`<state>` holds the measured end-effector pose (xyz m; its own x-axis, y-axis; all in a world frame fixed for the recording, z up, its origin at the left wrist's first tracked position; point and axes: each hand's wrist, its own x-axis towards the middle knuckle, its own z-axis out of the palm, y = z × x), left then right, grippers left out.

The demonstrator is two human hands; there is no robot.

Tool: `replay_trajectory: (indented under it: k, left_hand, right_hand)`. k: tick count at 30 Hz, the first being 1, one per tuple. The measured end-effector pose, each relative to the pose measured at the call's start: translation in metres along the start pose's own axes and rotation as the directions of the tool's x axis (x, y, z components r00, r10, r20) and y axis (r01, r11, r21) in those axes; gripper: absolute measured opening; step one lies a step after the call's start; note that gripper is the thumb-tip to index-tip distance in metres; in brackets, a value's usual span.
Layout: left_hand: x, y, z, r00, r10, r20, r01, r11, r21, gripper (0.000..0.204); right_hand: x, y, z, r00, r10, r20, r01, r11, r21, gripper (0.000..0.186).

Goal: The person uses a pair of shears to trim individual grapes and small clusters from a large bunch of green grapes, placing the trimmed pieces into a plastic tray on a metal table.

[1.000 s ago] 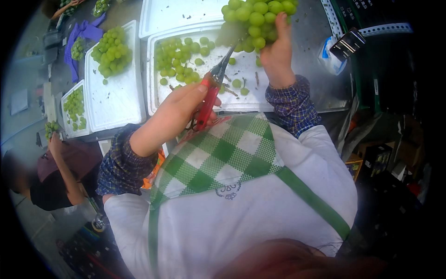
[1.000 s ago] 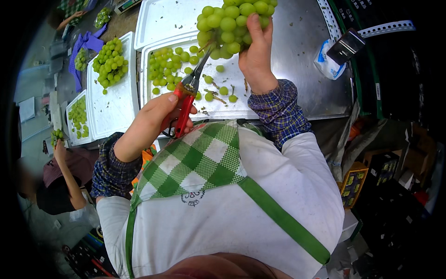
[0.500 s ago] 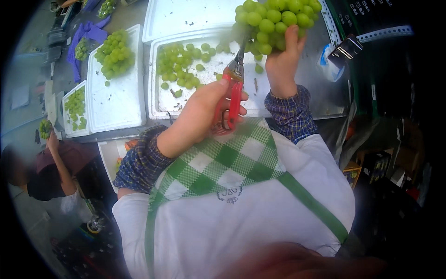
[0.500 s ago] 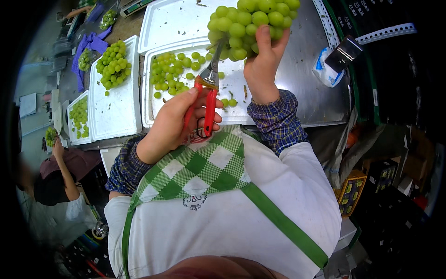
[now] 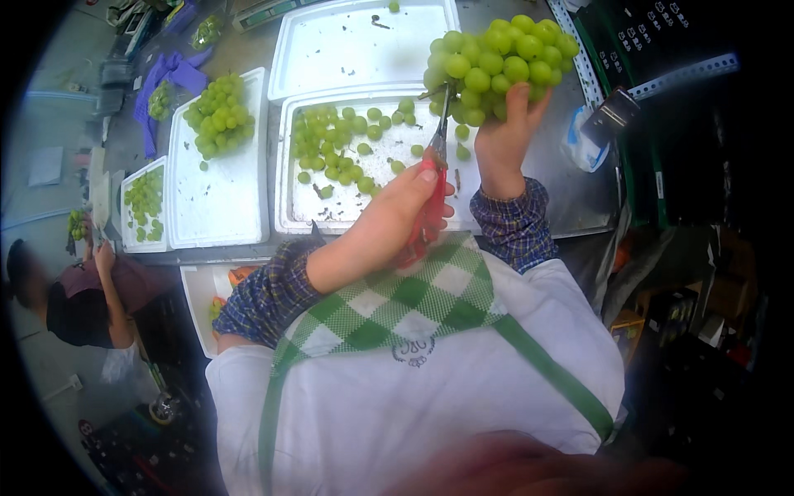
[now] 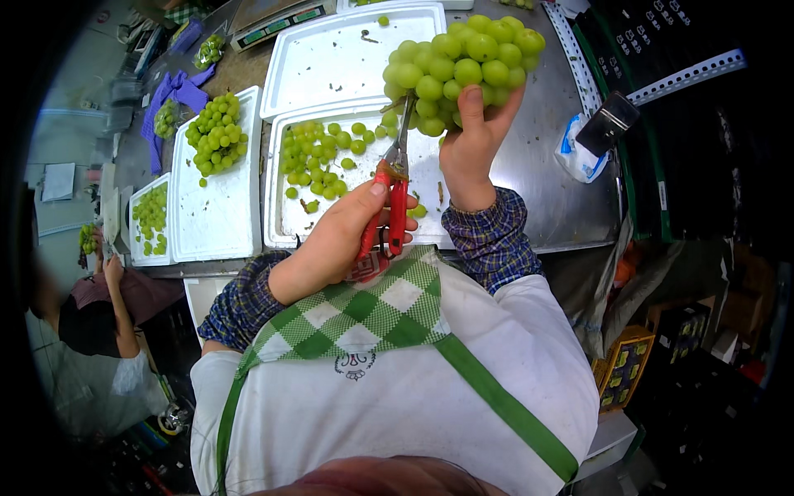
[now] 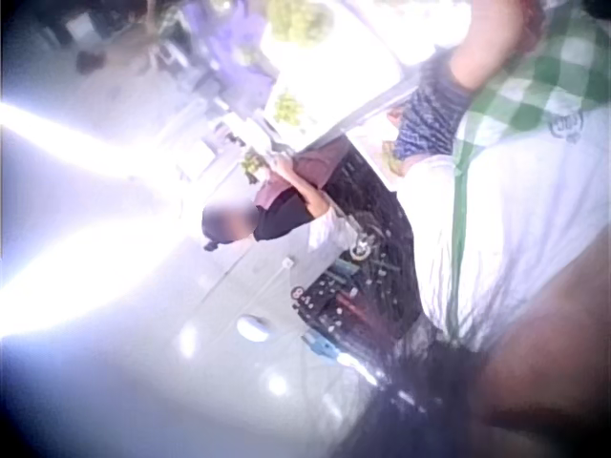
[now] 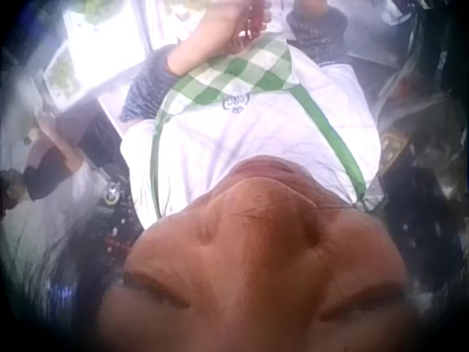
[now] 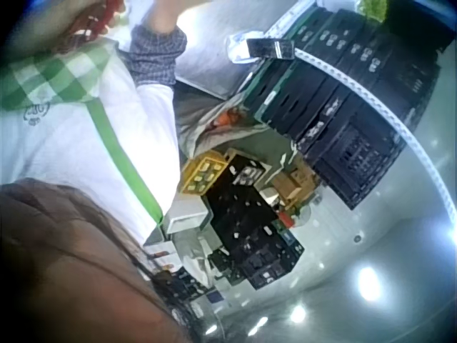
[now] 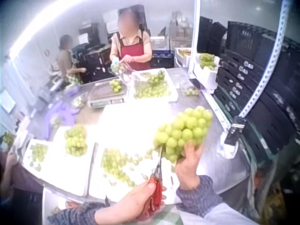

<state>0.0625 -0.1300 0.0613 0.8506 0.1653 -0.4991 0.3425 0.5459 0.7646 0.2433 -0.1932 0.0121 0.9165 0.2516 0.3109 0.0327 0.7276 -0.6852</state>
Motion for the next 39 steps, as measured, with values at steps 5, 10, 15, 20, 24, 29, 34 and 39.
replay_trajectory:
  k: [5,10,15,20,24,29,34,39]
  left_hand:
    - [0.005,-0.004,-0.001,1.0,0.004,-0.002,-0.004,0.999,-0.033,0.049]
    - [0.007,0.0,0.003,1.0,0.017,0.01,-0.016,0.998,-0.063,0.049]
    - [0.01,0.003,0.007,0.998,-0.051,0.039,0.057,0.981,-0.183,0.048]
    - [0.014,0.003,0.001,0.983,-0.042,0.181,0.081,0.974,-0.21,0.047]
    - [0.018,0.002,-0.001,0.991,-0.068,0.115,0.08,0.991,-0.108,0.049]
    - [0.019,0.004,0.001,0.997,-0.069,0.047,0.07,0.997,-0.016,0.038]
    - [0.017,0.003,-0.001,0.994,-0.061,0.092,0.067,0.996,-0.065,0.031]
    - [0.012,-0.001,-0.011,0.972,-0.039,0.231,0.076,0.985,-0.154,0.033]
  right_hand:
    - [0.001,0.0,0.0,1.0,-0.017,-0.01,0.017,1.0,0.001,0.073]
    - [0.001,0.001,0.001,0.998,-0.056,-0.001,0.056,0.998,0.029,0.084]
    - [-0.001,-0.001,0.003,0.996,-0.088,0.014,0.088,0.996,0.024,0.089]
    - [-0.008,-0.001,0.006,0.994,-0.103,0.03,0.103,0.995,0.003,0.091]
    - [-0.015,0.002,0.003,0.994,-0.091,0.068,0.089,0.996,0.027,0.094]
    - [-0.016,0.007,0.0,0.983,-0.152,0.104,0.163,0.981,-0.104,0.103]
    - [-0.016,0.01,0.004,0.959,-0.228,0.169,0.256,0.951,-0.17,0.115]
    - [-0.021,0.003,0.006,0.947,-0.219,0.234,0.27,0.938,-0.218,0.121]
